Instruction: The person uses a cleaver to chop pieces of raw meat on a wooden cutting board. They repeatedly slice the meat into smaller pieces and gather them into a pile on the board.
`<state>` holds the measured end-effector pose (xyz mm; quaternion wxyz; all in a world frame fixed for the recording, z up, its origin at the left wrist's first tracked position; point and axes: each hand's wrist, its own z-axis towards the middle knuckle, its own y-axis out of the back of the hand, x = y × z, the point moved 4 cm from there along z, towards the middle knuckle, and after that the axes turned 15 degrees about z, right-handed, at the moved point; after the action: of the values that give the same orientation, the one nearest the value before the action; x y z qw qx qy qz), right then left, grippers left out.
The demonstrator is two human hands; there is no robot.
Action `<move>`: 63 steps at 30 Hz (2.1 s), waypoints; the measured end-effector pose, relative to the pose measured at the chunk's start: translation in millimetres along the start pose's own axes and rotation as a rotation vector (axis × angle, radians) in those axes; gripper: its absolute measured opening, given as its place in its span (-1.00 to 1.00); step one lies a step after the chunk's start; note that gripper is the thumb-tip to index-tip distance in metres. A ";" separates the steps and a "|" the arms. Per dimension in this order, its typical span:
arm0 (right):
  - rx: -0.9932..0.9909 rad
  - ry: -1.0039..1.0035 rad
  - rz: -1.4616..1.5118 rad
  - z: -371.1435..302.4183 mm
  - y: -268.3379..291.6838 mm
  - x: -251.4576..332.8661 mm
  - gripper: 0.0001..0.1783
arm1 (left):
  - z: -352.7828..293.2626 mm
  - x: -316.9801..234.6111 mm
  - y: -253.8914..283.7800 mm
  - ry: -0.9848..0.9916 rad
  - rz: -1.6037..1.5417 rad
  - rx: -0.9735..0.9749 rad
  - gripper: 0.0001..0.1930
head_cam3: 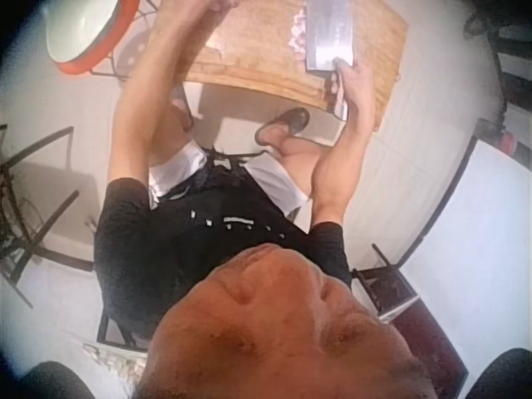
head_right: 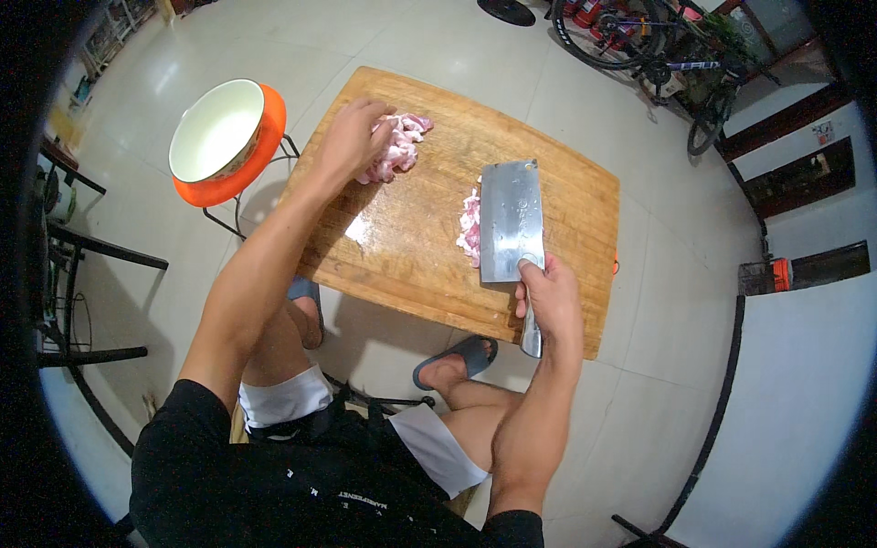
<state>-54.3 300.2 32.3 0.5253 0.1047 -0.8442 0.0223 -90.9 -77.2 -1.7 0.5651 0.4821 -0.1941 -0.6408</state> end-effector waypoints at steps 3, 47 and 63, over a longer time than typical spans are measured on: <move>-0.013 0.004 0.015 -6.3 -7.9 2.1 -0.82 | 13.7 -0.8 -12.0 -0.010 0.008 0.079 -0.64; 0.103 0.261 0.231 -17.4 -54.0 -6.4 -0.84 | -85.7 -59.1 54.7 -0.083 0.124 0.572 -0.66; -0.052 0.492 -0.477 -31.8 -48.4 14.2 -0.73 | -103.9 -85.3 23.6 -0.779 -0.087 0.306 -0.71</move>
<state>-22.6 255.4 55.7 0.7060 0.2771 -0.6444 -0.0979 -0.1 24.6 3.2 0.3439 0.2897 -0.4658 -0.7622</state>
